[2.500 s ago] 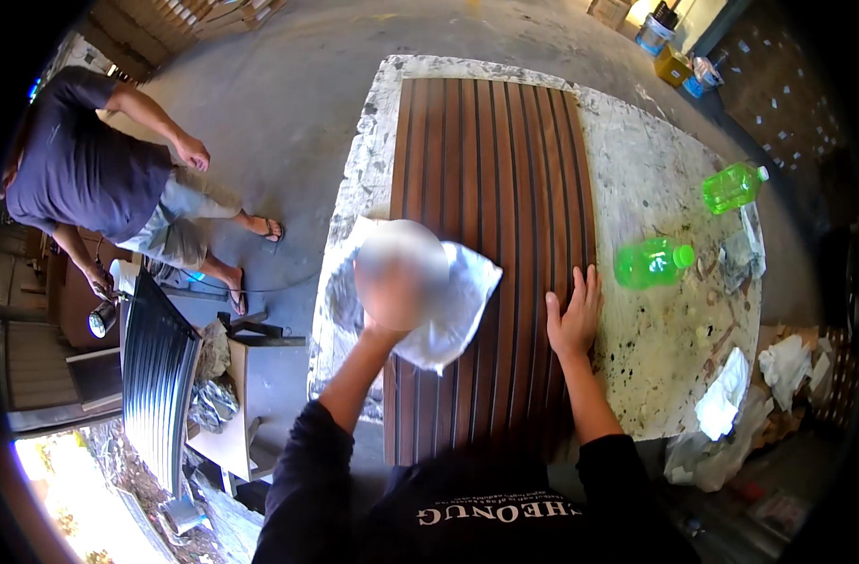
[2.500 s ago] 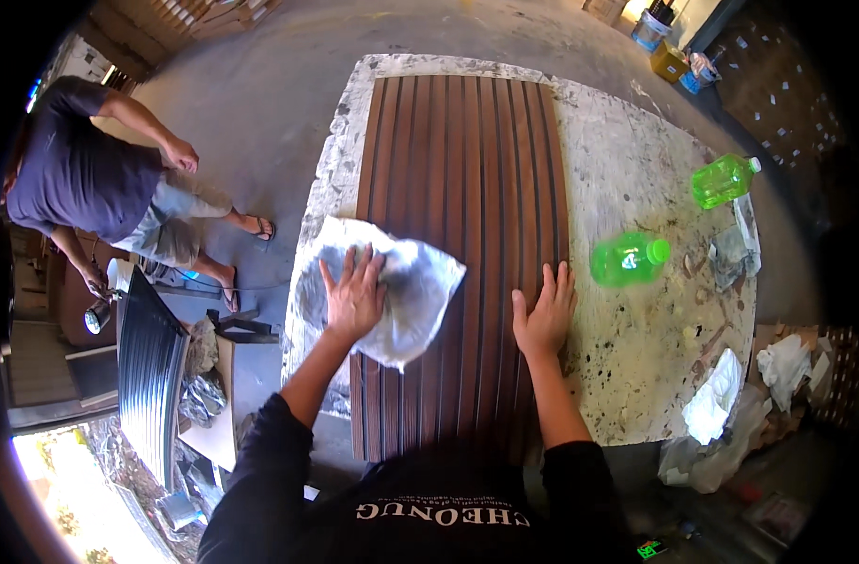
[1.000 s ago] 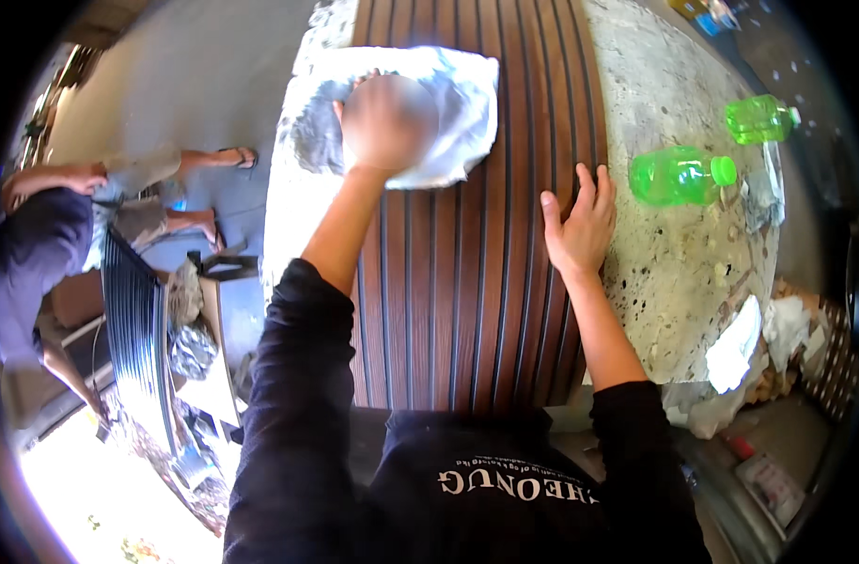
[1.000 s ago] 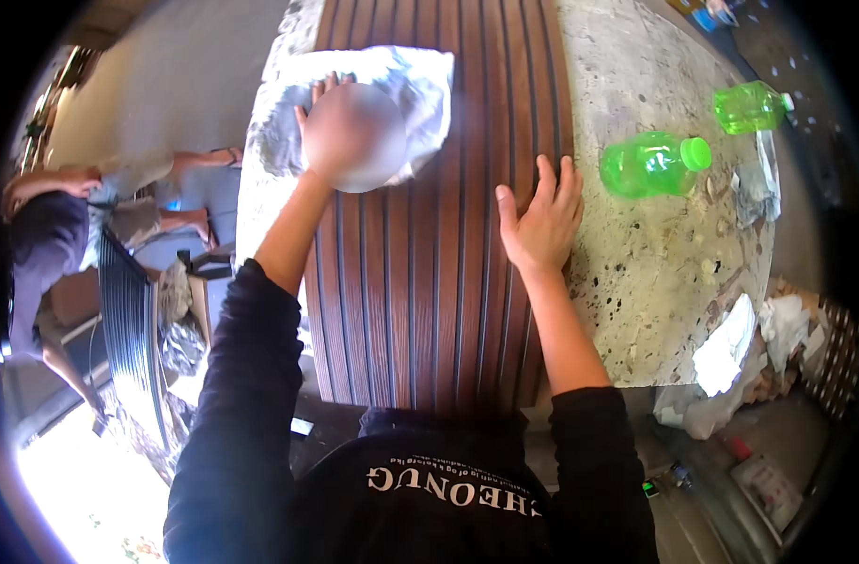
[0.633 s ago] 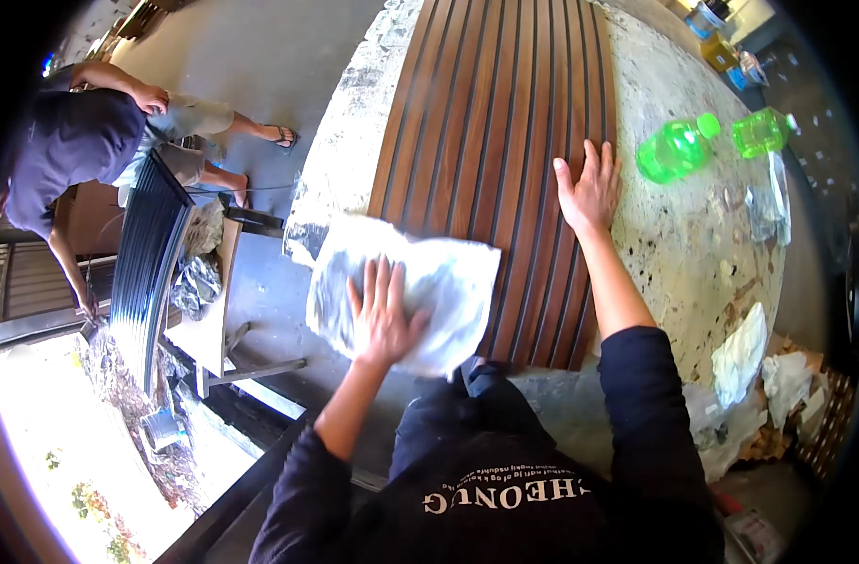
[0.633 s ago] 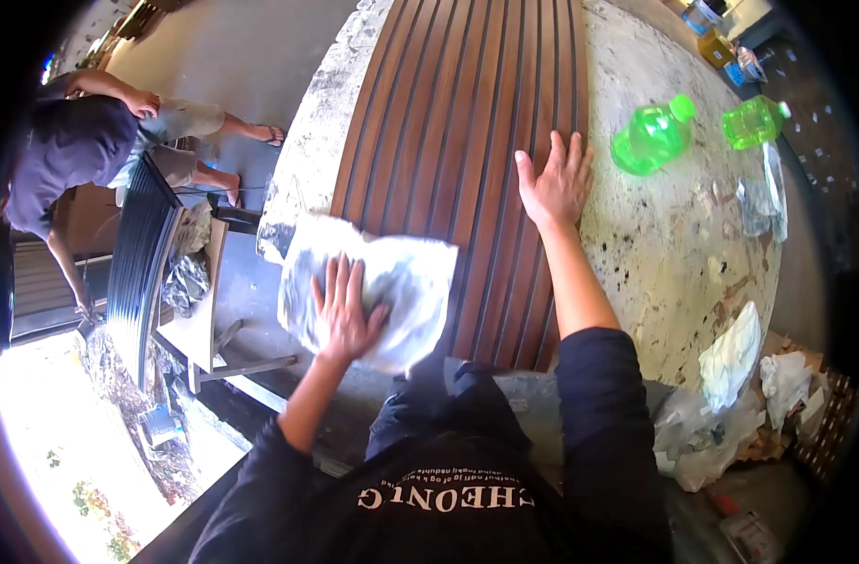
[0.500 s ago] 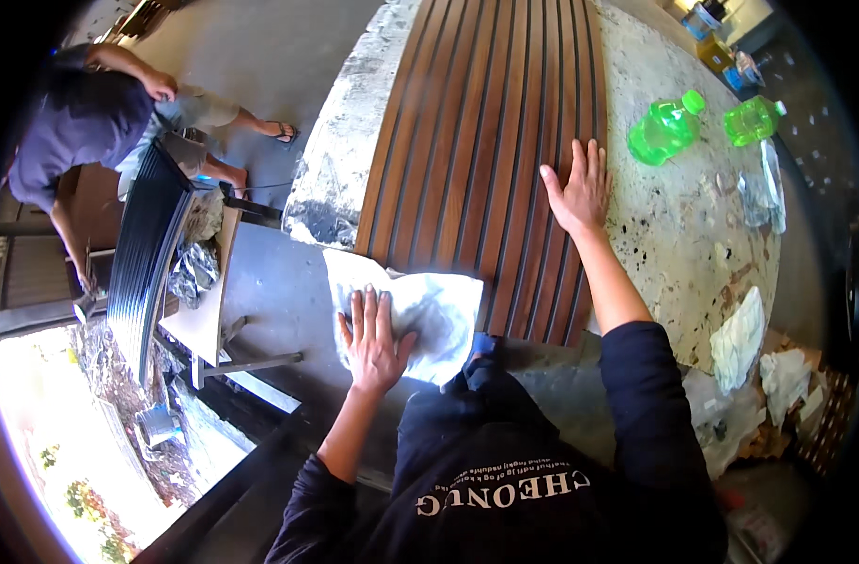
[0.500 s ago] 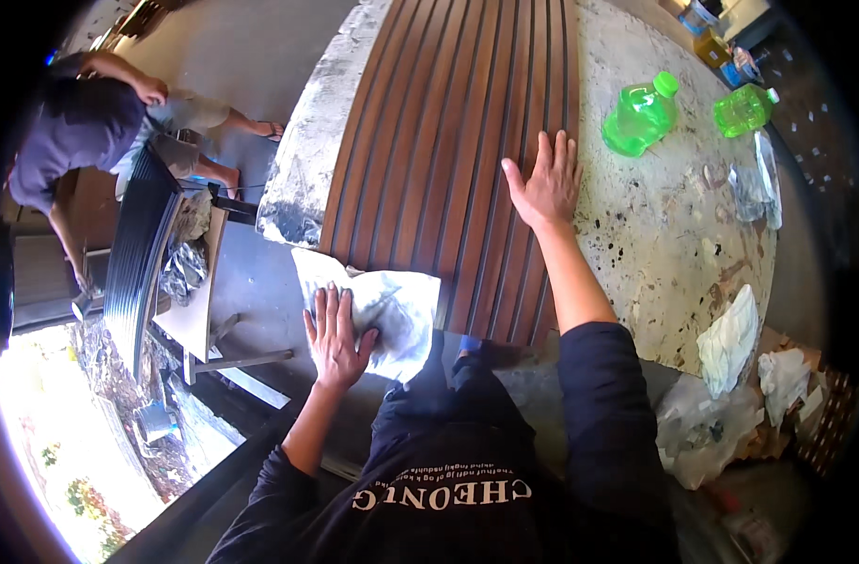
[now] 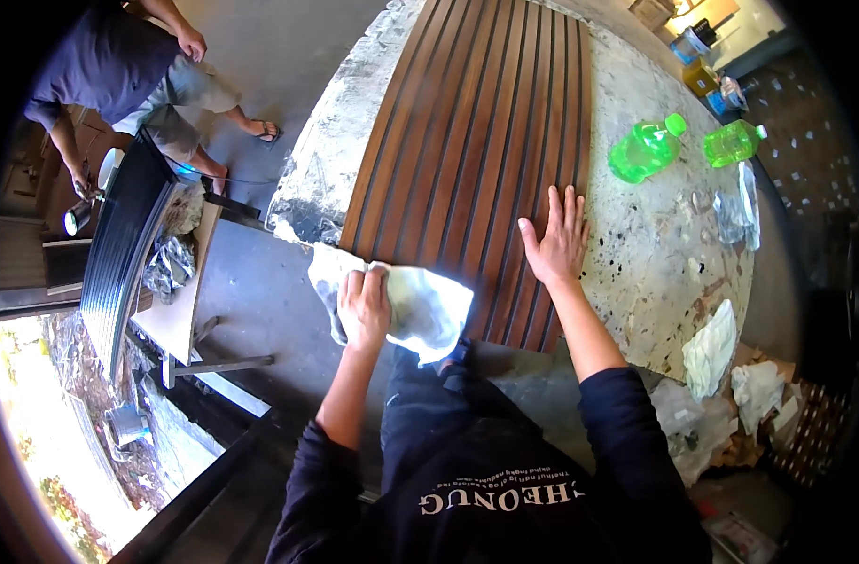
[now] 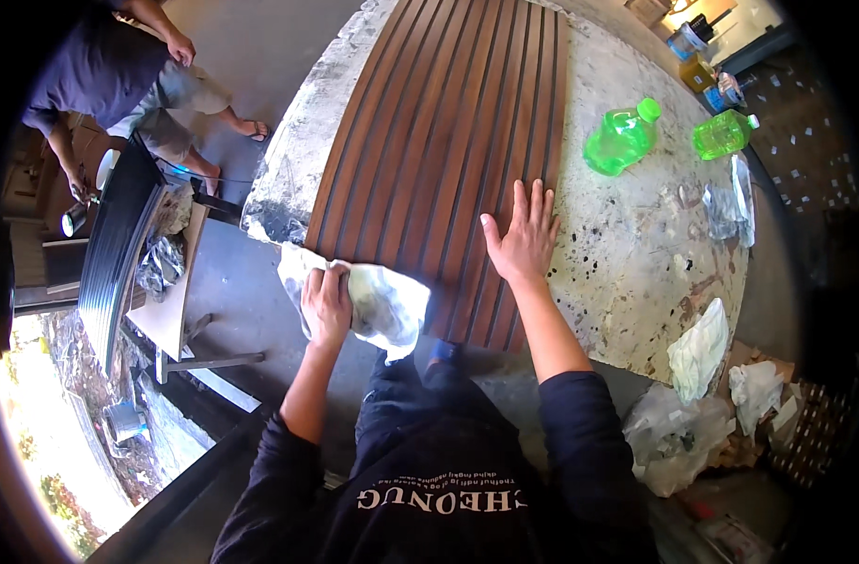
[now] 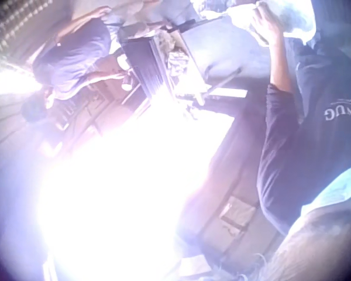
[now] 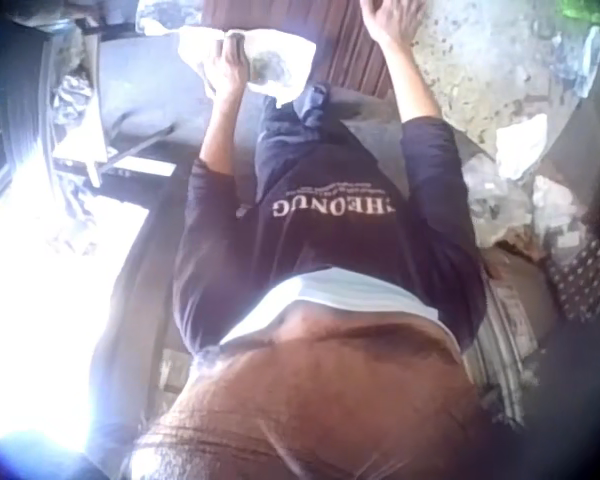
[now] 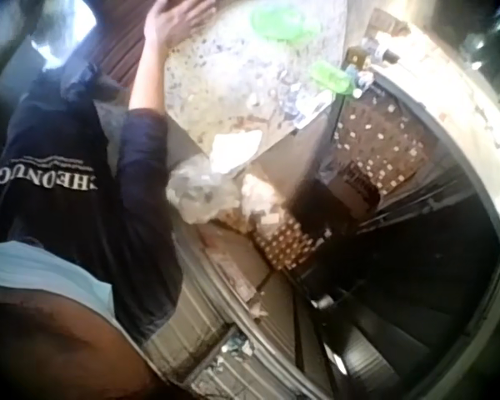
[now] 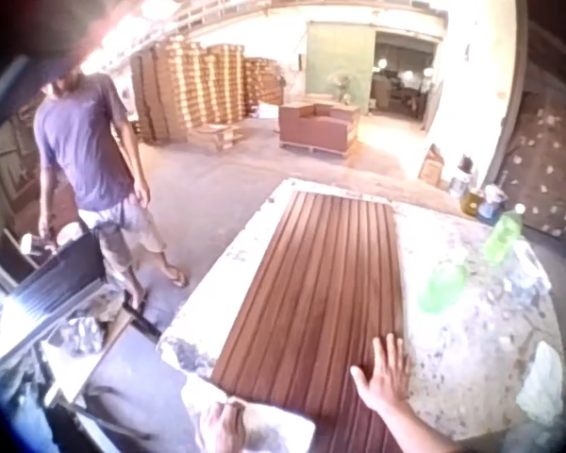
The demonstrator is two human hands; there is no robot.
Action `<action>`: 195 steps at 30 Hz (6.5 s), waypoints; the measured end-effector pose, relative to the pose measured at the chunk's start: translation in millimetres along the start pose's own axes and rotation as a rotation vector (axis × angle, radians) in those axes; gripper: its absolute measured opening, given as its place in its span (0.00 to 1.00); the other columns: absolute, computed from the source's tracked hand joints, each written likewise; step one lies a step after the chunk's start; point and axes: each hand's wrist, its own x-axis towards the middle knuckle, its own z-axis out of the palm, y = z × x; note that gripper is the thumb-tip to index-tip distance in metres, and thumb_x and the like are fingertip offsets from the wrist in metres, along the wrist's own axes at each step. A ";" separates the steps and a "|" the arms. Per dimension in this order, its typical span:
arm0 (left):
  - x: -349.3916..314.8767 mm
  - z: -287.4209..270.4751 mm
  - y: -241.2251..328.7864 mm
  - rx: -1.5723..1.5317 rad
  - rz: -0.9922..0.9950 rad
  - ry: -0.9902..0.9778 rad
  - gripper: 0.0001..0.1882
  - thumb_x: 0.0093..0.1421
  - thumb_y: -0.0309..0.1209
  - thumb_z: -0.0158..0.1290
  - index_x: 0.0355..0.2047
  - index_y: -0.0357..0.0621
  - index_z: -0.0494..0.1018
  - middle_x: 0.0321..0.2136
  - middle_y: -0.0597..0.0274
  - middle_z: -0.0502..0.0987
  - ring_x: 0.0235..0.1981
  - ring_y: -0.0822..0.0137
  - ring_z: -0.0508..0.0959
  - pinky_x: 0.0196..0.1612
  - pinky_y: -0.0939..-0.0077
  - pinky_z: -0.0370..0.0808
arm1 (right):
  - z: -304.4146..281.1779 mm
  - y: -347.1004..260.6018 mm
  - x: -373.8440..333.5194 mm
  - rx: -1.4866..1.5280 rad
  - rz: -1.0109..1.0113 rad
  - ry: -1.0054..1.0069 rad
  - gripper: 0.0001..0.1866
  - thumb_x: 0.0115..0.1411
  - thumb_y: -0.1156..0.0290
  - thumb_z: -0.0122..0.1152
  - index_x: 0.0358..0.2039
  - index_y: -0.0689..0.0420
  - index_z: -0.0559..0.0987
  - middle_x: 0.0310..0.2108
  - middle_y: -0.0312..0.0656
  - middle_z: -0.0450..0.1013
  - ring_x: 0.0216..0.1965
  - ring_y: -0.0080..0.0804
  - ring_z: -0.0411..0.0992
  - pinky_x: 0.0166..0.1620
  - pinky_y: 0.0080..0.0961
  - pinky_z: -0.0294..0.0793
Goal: The person wipes a wooden slatted panel with a cloth, applying liquid from a green plastic bottle to clean the surface.
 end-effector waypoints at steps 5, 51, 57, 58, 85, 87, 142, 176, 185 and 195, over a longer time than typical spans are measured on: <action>73.1 43.1 13.1 0.033 0.048 -0.125 0.02 0.60 0.29 0.47 0.33 0.46 0.67 0.25 0.53 0.74 0.28 0.50 0.77 0.30 0.58 0.72 | 0.1 1.7 -1.8 0.016 0.001 0.031 0.40 0.60 0.41 0.44 0.65 0.52 0.55 0.67 0.51 0.46 0.69 0.50 0.41 0.65 0.55 0.44; 193.8 105.4 53.9 0.000 0.139 -0.261 0.11 0.60 0.38 0.50 0.38 0.48 0.70 0.29 0.51 0.79 0.31 0.49 0.79 0.38 0.57 0.73 | -24.7 19.6 -71.0 1.004 -0.091 0.473 0.02 0.52 0.74 0.57 0.24 0.55 0.74 0.26 0.40 0.74 0.27 0.35 0.74 0.31 0.32 0.73; 107.8 29.0 -31.9 0.079 -0.157 -0.081 0.08 0.60 0.34 0.53 0.32 0.43 0.71 0.23 0.54 0.77 0.25 0.55 0.77 0.29 0.65 0.72 | 39.8 68.3 -323.1 0.814 0.186 -0.560 0.13 0.54 0.57 0.60 0.30 0.54 0.80 0.35 0.42 0.76 0.38 0.45 0.74 0.40 0.37 0.73; 98.9 28.3 -37.0 0.031 -0.075 -0.026 0.09 0.61 0.33 0.52 0.30 0.40 0.69 0.20 0.55 0.73 0.20 0.57 0.74 0.27 0.66 0.69 | 72.8 78.4 -358.5 0.707 0.240 -0.708 0.17 0.55 0.56 0.58 0.38 0.54 0.79 0.41 0.45 0.74 0.43 0.45 0.72 0.46 0.37 0.72; 91.2 27.9 -38.7 -0.011 -0.034 0.073 0.12 0.60 0.37 0.54 0.28 0.41 0.71 0.18 0.61 0.74 0.17 0.67 0.72 0.24 0.72 0.69 | 222.7 132.7 -416.3 0.475 0.018 -1.353 0.13 0.52 0.70 0.55 0.39 0.53 0.80 0.42 0.50 0.75 0.46 0.47 0.73 0.46 0.37 0.72; 90.6 22.8 -38.4 0.016 -0.050 0.044 0.13 0.59 0.38 0.54 0.31 0.40 0.71 0.22 0.57 0.75 0.21 0.61 0.74 0.27 0.69 0.70 | 244.0 126.0 -422.6 0.366 0.048 -1.509 0.13 0.52 0.67 0.57 0.38 0.52 0.80 0.40 0.48 0.76 0.42 0.49 0.74 0.44 0.41 0.73; 14.7 43.7 85.8 0.207 0.079 -0.404 0.04 0.60 0.33 0.51 0.30 0.49 0.70 0.18 0.54 0.76 0.19 0.56 0.79 0.20 0.62 0.74 | 11.4 -8.0 -174.3 1.214 0.578 -0.187 0.23 0.59 0.52 0.57 0.32 0.65 0.79 0.27 0.58 0.75 0.34 0.55 0.75 0.35 0.38 0.72; 77.0 74.9 88.1 0.132 0.251 -0.368 0.08 0.65 0.35 0.43 0.38 0.44 0.66 0.20 0.52 0.78 0.18 0.55 0.80 0.18 0.62 0.76 | 11.7 -3.2 -169.6 1.238 0.548 -0.176 0.26 0.60 0.49 0.55 0.30 0.66 0.79 0.25 0.57 0.75 0.33 0.54 0.75 0.34 0.37 0.72; 137.6 117.9 104.9 0.165 0.221 -0.228 0.11 0.61 0.35 0.43 0.39 0.40 0.64 0.23 0.47 0.76 0.24 0.46 0.77 0.27 0.51 0.73 | 21.9 0.2 -177.2 1.104 0.579 -0.258 0.30 0.59 0.47 0.56 0.20 0.67 0.76 0.18 0.58 0.71 0.25 0.54 0.74 0.29 0.38 0.70; -107.0 -34.1 -3.5 0.310 0.275 -0.696 0.09 0.58 0.34 0.47 0.36 0.44 0.65 0.17 0.51 0.74 0.20 0.50 0.77 0.22 0.55 0.74 | 12.0 -7.0 -165.2 1.218 0.563 -0.248 0.27 0.59 0.48 0.55 0.32 0.65 0.79 0.28 0.58 0.75 0.36 0.53 0.75 0.38 0.38 0.71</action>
